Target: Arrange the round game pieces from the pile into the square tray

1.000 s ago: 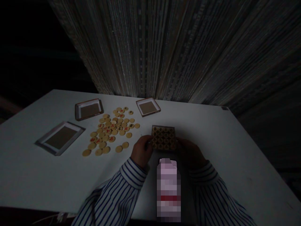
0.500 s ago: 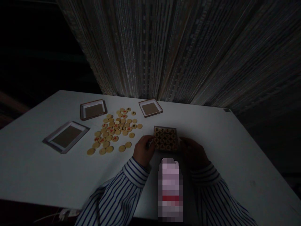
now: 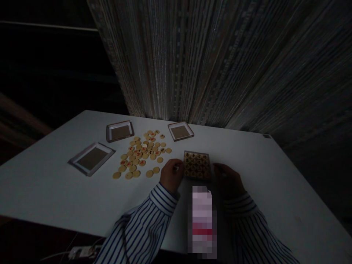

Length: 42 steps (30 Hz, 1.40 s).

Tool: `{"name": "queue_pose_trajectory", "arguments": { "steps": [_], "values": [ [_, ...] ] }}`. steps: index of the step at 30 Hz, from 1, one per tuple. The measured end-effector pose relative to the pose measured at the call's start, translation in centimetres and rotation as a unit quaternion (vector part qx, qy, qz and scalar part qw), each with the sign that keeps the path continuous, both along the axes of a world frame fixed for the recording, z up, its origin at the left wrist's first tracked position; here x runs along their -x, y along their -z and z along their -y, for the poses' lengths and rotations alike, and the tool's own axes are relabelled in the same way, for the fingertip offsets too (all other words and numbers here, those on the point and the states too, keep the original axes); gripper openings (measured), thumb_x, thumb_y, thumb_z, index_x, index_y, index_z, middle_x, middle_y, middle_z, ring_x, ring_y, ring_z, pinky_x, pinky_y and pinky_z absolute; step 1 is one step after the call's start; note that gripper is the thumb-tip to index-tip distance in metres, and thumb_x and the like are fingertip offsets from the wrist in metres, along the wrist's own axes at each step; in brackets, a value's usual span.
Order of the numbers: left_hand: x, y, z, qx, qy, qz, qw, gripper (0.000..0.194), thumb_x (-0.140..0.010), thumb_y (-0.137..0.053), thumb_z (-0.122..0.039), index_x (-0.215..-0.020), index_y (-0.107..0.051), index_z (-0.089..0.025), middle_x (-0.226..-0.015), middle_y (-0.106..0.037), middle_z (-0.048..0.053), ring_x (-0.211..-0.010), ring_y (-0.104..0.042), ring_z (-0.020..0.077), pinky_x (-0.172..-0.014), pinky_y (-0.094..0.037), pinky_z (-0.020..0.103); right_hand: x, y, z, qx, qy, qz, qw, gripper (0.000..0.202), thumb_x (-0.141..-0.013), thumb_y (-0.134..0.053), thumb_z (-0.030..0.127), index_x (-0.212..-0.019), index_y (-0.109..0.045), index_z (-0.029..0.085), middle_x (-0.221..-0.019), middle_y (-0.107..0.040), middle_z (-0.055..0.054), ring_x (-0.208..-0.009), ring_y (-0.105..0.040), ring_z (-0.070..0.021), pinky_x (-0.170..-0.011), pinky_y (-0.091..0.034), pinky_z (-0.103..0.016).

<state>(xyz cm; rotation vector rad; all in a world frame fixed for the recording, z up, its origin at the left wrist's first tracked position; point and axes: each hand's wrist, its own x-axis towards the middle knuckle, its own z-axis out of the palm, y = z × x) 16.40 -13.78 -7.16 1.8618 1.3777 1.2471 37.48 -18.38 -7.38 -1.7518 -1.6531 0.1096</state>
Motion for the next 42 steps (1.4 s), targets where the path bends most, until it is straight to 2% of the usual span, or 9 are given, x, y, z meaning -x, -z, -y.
{"name": "queue_pose_trajectory", "arguments": {
  "steps": [4,9,13,19,25,31,35,42],
  "values": [
    [0.0,-0.2,0.0,0.008,-0.002,0.028,1.0,0.008,-0.073,-0.052,-0.014,-0.074,-0.06,-0.016,-0.073,-0.063,0.003,-0.066,-0.057,0.0119,-0.06,-0.047,0.024,-0.1,-0.1,0.0,-0.037,0.002,0.005,0.999,0.029,-0.079,-0.042,0.033,-0.087,-0.065,0.016,-0.082,-0.069,-0.009,-0.072,-0.063,-0.019,-0.062,-0.051,-0.032],
    [0.8,-1.1,0.6,0.001,0.006,0.04,0.999,0.009,-0.072,-0.053,-0.015,-0.076,-0.061,-0.016,-0.074,-0.064,0.003,-0.066,-0.057,0.0117,-0.06,-0.048,0.024,-0.3,-0.8,-0.1,-0.047,-0.004,0.0,0.999,0.032,-0.08,-0.041,0.037,-0.085,-0.064,0.016,-0.08,-0.069,-0.009,-0.068,-0.063,-0.0187,-0.055,-0.051,-0.029],
    [2.1,-2.0,1.2,-0.003,0.009,0.037,0.999,0.009,-0.072,-0.053,-0.015,-0.076,-0.061,-0.017,-0.073,-0.064,0.003,-0.065,-0.057,0.0117,-0.061,-0.047,0.024,-0.2,-1.7,-0.1,-0.065,-0.003,-0.022,0.998,0.035,-0.08,-0.041,0.044,-0.082,-0.064,0.017,-0.077,-0.069,-0.008,-0.066,-0.063,-0.0186,-0.052,-0.05,-0.029],
    [4.5,-2.8,2.0,-0.003,-0.021,0.035,0.999,0.01,-0.074,-0.052,-0.019,-0.075,-0.061,-0.016,-0.073,-0.064,0.003,-0.065,-0.057,0.012,-0.062,-0.047,0.025,0.3,-2.8,0.0,-0.082,0.002,-0.018,0.996,0.035,-0.079,-0.043,0.046,-0.078,-0.063,0.017,-0.076,-0.068,-0.008,-0.067,-0.062,-0.019,-0.058,-0.05,-0.03],
    [6.8,-2.6,2.2,0.012,-0.059,0.052,0.997,0.013,-0.074,-0.051,-0.022,-0.076,-0.062,-0.015,-0.071,-0.064,0.003,-0.065,-0.058,0.0128,-0.062,-0.047,0.025,1.1,-4.1,0.1,-0.089,-0.032,-0.001,0.996,0.033,-0.08,-0.044,0.045,-0.077,-0.062,0.018,-0.074,-0.067,-0.007,-0.066,-0.061,-0.0181,-0.054,-0.049,-0.027],
    [9.1,-2.7,1.7,0.017,-0.123,0.063,0.99,0.015,-0.073,-0.051,-0.026,-0.076,-0.062,-0.016,-0.069,-0.063,0.002,-0.063,-0.058,0.0133,-0.062,-0.048,0.026,2.4,-5.8,-0.1,-0.103,-0.08,0.026,0.991,0.03,-0.081,-0.044,0.043,-0.077,-0.061,0.019,-0.073,-0.066,-0.006,-0.066,-0.061,-0.0178,-0.056,-0.05,-0.028],
    [10.3,-2.3,1.2,-0.016,-0.146,0.048,0.988,0.016,-0.074,-0.05,-0.027,-0.078,-0.062,-0.017,-0.073,-0.064,0.003,-0.067,-0.059,0.0142,-0.065,-0.049,0.028,3.3,-6.3,-0.7,-0.095,-0.115,0.019,0.989,0.029,-0.081,-0.045,0.042,-0.079,-0.061,0.018,-0.075,-0.066,-0.007,-0.067,-0.061,-0.0179,-0.052,-0.05,-0.027],
    [10.8,-0.9,1.1,-0.058,-0.153,-0.009,0.986,0.015,-0.076,-0.049,-0.025,-0.08,-0.061,-0.017,-0.077,-0.064,0.004,-0.075,-0.06,0.0162,-0.07,-0.049,0.03,5.3,-6.7,-1.9,-0.098,-0.186,0.076,0.975,0.029,-0.083,-0.042,0.04,-0.082,-0.062,0.019,-0.076,-0.067,-0.007,-0.071,-0.061,-0.0185,-0.063,-0.05,-0.031]
  ]
}}
